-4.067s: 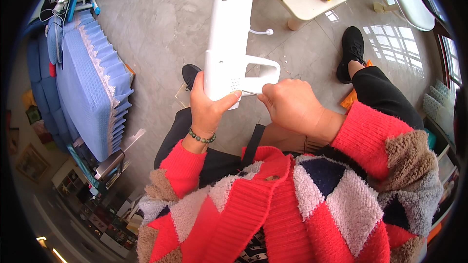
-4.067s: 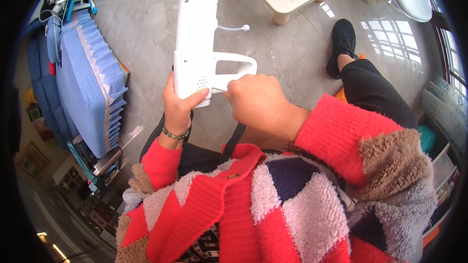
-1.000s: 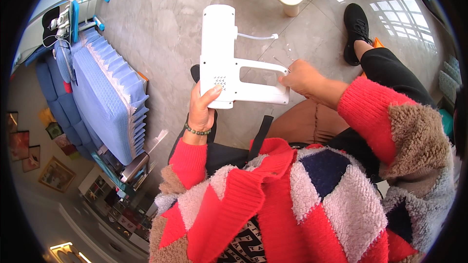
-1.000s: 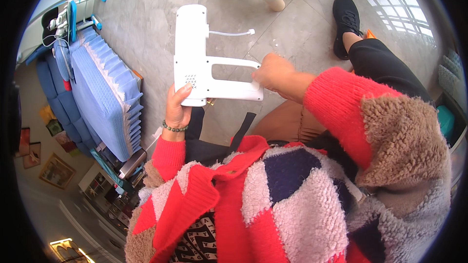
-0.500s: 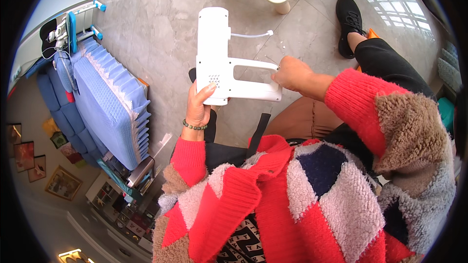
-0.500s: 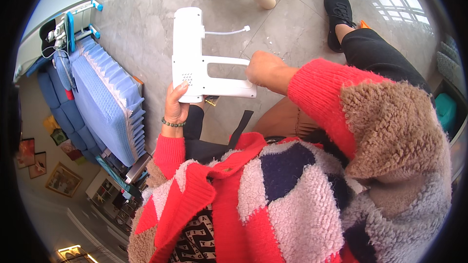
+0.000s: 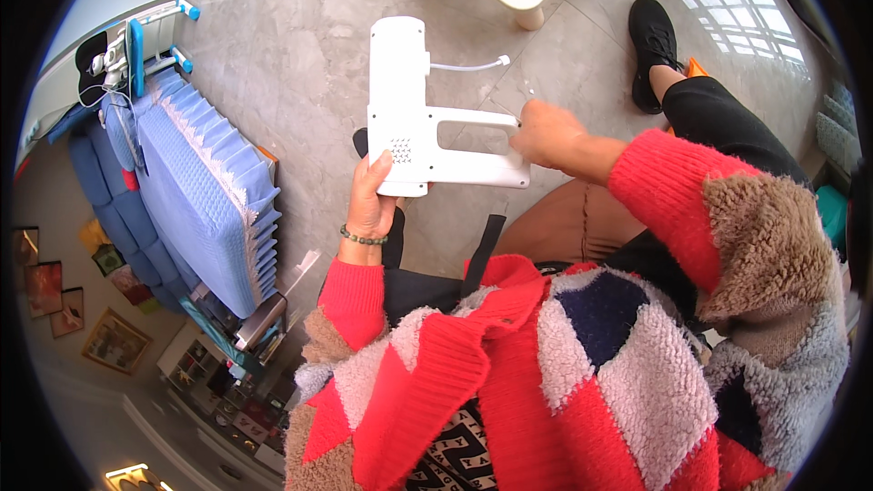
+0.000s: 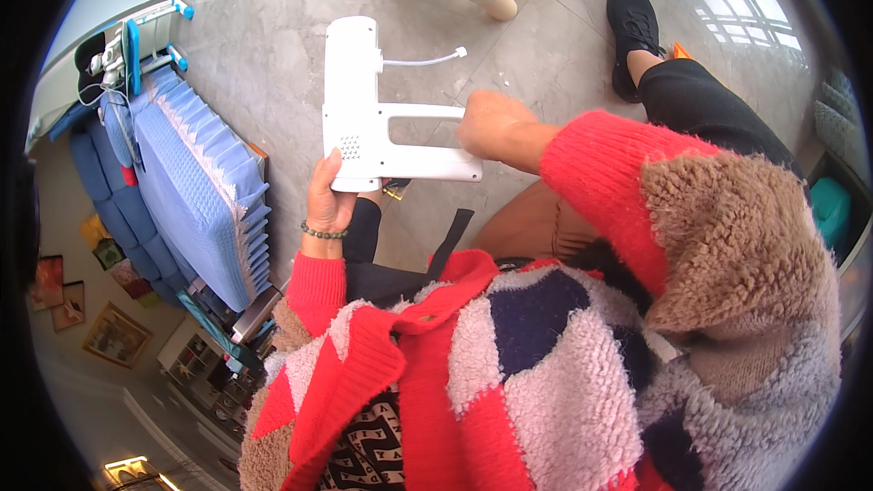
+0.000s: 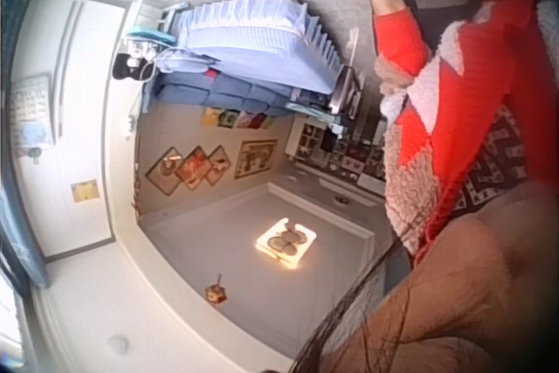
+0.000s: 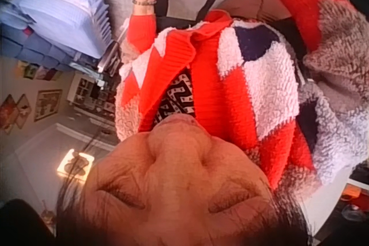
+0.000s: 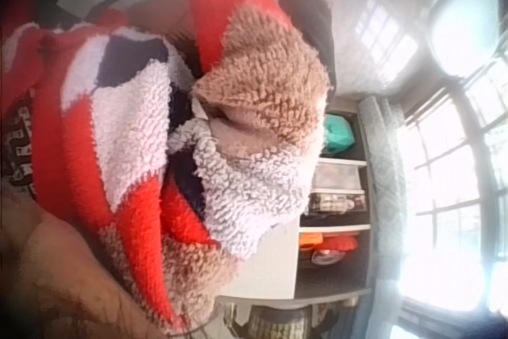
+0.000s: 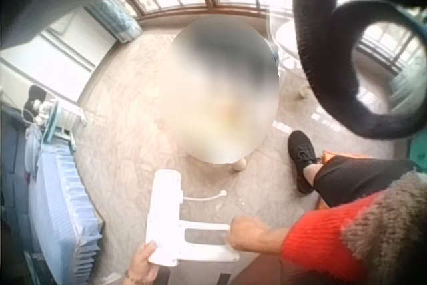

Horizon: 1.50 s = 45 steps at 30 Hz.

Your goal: The person uses a small screwdriver to remove multiple screws from a white handheld appliance, then removes the top cap and continues unscrewing the body. The person works on the device while seated on the floor.

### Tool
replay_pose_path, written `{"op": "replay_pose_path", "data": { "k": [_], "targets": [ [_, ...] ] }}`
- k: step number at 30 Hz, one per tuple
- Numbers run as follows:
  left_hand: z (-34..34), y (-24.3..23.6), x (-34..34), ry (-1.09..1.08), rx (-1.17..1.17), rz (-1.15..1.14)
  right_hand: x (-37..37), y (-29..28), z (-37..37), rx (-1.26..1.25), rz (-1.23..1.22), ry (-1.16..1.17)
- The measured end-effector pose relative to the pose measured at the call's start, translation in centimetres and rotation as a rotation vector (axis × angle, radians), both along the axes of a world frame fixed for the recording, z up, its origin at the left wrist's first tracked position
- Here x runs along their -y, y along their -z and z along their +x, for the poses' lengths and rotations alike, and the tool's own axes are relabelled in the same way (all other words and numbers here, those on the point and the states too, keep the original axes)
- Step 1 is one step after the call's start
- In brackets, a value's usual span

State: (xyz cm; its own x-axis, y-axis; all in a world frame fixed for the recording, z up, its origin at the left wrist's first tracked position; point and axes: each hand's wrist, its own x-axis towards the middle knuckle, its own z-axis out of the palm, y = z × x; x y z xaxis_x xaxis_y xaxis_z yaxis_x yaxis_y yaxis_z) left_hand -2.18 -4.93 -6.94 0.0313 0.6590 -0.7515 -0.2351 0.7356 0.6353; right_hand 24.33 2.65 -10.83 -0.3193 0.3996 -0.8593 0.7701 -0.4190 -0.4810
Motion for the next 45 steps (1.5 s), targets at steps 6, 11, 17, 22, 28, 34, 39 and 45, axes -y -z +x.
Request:
{"op": "replay_pose_path", "data": {
  "k": [6, 11, 17, 22, 28, 34, 39, 45],
  "targets": [
    [-0.5, 0.2, -0.2, -0.15, 0.184, -0.104, -1.7, 0.8, -0.1, 0.029, 0.171, -0.227],
    [0.7, -0.3, -0.7, -0.128, 0.164, -0.069, -2.7, 1.3, 0.1, -0.025, 0.294, -0.27],
    [0.7, -1.3, -0.6, -0.183, 0.021, 0.071, -1.8, -2.6, -0.9, -0.005, 0.723, -0.282],
    [-0.7, 0.6, 0.4, -0.282, -0.038, 0.115, 0.7, -8.3, -0.5, -0.104, 0.856, -0.541],
    [-1.6, 2.9, 0.8, -0.376, 0.104, 0.088, 3.0, -11.3, 0.3, -0.288, 0.76, -0.589],
    [-1.6, 3.7, 0.3, -0.29, 0.121, 0.027, 3.0, -11.9, 1.2, -0.298, 0.82, -0.646],
    [-1.7, 3.9, 0.5, -0.339, 0.112, 0.05, 3.0, -12.3, 1.3, -0.312, 0.749, -0.676],
    [-2.3, 4.7, 0.7, -0.32, 0.079, 0.133, 3.0, -12.1, 1.4, -0.329, 0.746, -0.669]
  ]
}}
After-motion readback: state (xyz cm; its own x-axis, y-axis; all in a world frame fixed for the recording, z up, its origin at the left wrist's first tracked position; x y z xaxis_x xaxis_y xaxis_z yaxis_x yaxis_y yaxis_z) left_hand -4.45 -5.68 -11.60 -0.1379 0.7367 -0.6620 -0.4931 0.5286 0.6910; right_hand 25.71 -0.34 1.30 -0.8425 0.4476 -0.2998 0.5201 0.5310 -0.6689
